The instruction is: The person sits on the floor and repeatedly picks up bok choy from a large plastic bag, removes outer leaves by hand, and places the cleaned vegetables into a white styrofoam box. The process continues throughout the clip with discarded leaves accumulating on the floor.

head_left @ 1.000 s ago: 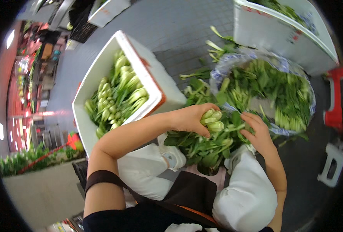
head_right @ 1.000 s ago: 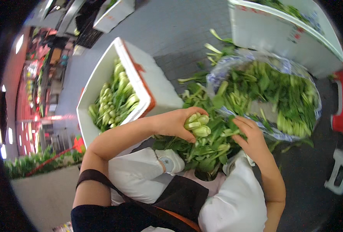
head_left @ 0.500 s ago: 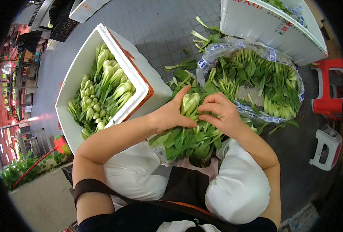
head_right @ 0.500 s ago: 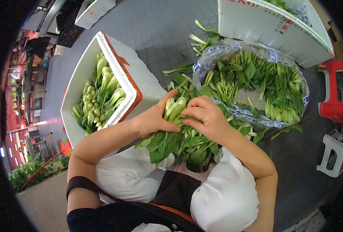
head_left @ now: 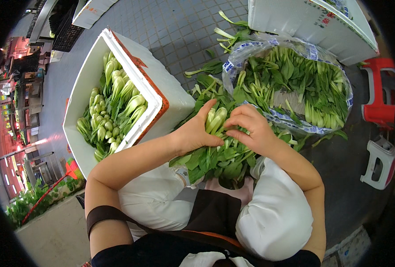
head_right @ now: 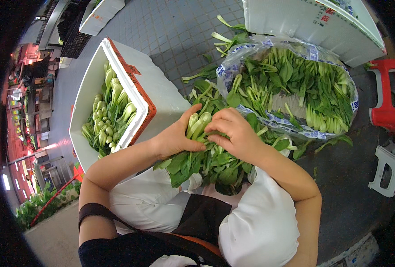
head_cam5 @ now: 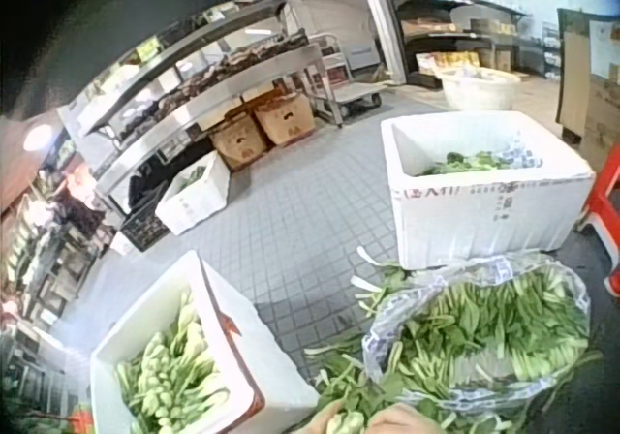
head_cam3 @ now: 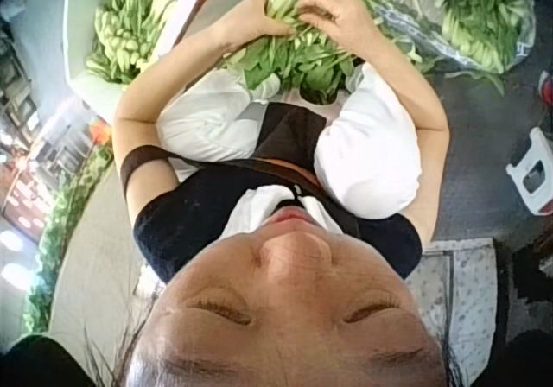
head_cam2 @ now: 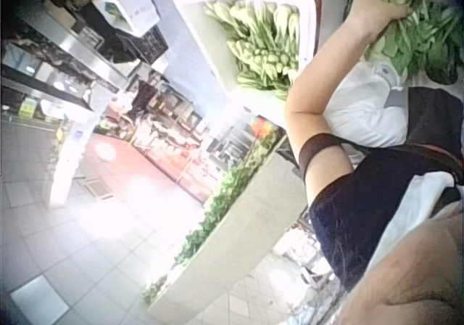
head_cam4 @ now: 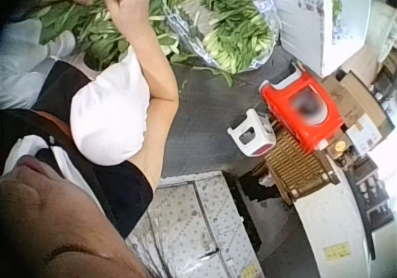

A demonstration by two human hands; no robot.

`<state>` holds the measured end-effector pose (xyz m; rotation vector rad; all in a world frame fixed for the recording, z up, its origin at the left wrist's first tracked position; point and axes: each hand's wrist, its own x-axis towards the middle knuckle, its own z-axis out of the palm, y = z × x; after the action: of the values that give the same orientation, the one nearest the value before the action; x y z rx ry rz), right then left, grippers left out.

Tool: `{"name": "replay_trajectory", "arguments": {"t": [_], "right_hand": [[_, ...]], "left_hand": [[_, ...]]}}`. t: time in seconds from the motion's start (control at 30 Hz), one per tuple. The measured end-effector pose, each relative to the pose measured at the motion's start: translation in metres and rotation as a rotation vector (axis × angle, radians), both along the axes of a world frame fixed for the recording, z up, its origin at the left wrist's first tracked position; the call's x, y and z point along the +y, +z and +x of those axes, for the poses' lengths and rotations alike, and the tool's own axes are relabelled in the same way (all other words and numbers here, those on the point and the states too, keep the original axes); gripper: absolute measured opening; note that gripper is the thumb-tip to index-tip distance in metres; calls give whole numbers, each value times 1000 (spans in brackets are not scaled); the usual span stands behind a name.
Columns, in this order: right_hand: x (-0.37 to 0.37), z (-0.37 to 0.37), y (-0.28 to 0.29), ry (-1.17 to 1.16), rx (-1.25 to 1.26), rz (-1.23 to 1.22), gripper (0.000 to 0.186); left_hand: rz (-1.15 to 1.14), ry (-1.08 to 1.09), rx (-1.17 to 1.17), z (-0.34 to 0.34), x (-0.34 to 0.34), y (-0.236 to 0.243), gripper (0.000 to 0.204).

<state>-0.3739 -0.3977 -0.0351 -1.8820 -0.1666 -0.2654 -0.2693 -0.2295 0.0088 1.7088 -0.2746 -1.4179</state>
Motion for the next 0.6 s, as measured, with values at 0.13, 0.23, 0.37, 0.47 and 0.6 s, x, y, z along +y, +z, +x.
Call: {"name": "replay_trajectory", "arguments": {"t": [0.13, 0.23, 0.37, 0.47, 0.6], "right_hand": [[1, 2, -5, 116, -33, -42, 18], [3, 2, -8, 119, -91, -75, 17], [0, 1, -13, -29, -79, -89, 14], [-4, -1, -16, -74, -24, -22, 13], [1, 1, -17, 26, -50, -64, 15]], "left_hand": [[32, -5, 22, -1, 0, -1, 103], [27, -4, 8, -3, 1, -5, 102], [44, 8, -47, -3, 0, -6, 101], [64, 31, -20, -1, 2, -7, 101], [98, 18, -13, -2, 0, -4, 101]]}}
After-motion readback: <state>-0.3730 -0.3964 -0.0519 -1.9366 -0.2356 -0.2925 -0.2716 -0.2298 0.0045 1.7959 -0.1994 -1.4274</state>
